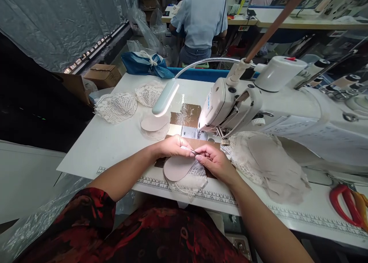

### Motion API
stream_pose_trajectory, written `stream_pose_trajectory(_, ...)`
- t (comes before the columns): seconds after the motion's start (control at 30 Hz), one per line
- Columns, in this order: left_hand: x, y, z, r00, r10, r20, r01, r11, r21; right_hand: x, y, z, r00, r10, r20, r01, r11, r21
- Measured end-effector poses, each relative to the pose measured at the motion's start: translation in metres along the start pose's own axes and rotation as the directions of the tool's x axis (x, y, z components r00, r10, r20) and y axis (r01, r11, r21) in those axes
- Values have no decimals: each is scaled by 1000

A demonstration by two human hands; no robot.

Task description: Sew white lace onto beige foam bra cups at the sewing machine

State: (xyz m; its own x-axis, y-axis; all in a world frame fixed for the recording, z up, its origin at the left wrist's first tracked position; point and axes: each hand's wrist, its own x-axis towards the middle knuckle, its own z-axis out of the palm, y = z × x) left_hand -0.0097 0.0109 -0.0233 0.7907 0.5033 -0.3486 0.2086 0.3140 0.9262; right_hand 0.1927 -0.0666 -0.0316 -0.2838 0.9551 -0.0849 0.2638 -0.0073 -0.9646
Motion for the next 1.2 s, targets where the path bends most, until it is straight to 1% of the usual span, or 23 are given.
stream_pose_trajectory(0.07,0,1,0,1000,1,-6,-1,1000,9,1,-1,1,999,6,-40,-8,999,-49)
stream_pose_trajectory(0.13,-1,1,1,999,-21,-33,21,1000,0,1,0,0,997,18,-76,-22,998,-57)
stream_pose_trajectory(0.27,0,0,1,998,-48,-50,47,999,-19,1,6,-2,993,53,-102,-45,996,74)
stream_pose_trajectory(0.33,0,0,0,997,-49,-57,47,998,-31,-1,8,-5,992,94,-88,-81,987,139)
stream_pose_trajectory(0.4,-1,0,0,996,-52,-73,48,997,-52,-3,8,-8,989,132,-67,-120,979,162)
stream_pose_trajectory(0.5,-2,0,-1,996,-39,-83,33,997,-69,-4,6,-12,987,158,-23,-153,976,154)
stream_pose_trajectory(0.57,-2,0,-1,995,-35,-88,27,996,-84,-4,4,-12,987,158,25,-160,976,145)
stream_pose_trajectory(0.63,-1,0,-1,994,-42,-98,32,994,-104,-3,2,-10,988,149,48,-154,979,131)
stream_pose_trajectory(0.77,0,-1,-1,994,-41,-101,31,995,-98,0,1,-4,991,130,-5,-129,987,91)
stream_pose_trajectory(0.9,0,-1,-1,995,-23,-97,14,995,-98,0,5,-4,992,117,-50,-110,986,123)
stream_pose_trajectory(0.97,0,-1,-1,995,-19,-99,9,995,-102,-1,6,-5,991,125,-43,-118,983,142)
stream_pose_trajectory(1.1,0,0,-2,996,-14,-86,4,994,-113,-2,4,-8,989,148,13,-148,978,145)
stream_pose_trajectory(1.2,0,-1,-2,995,-28,-94,16,992,-121,-2,3,-9,990,142,1,-141,983,117)
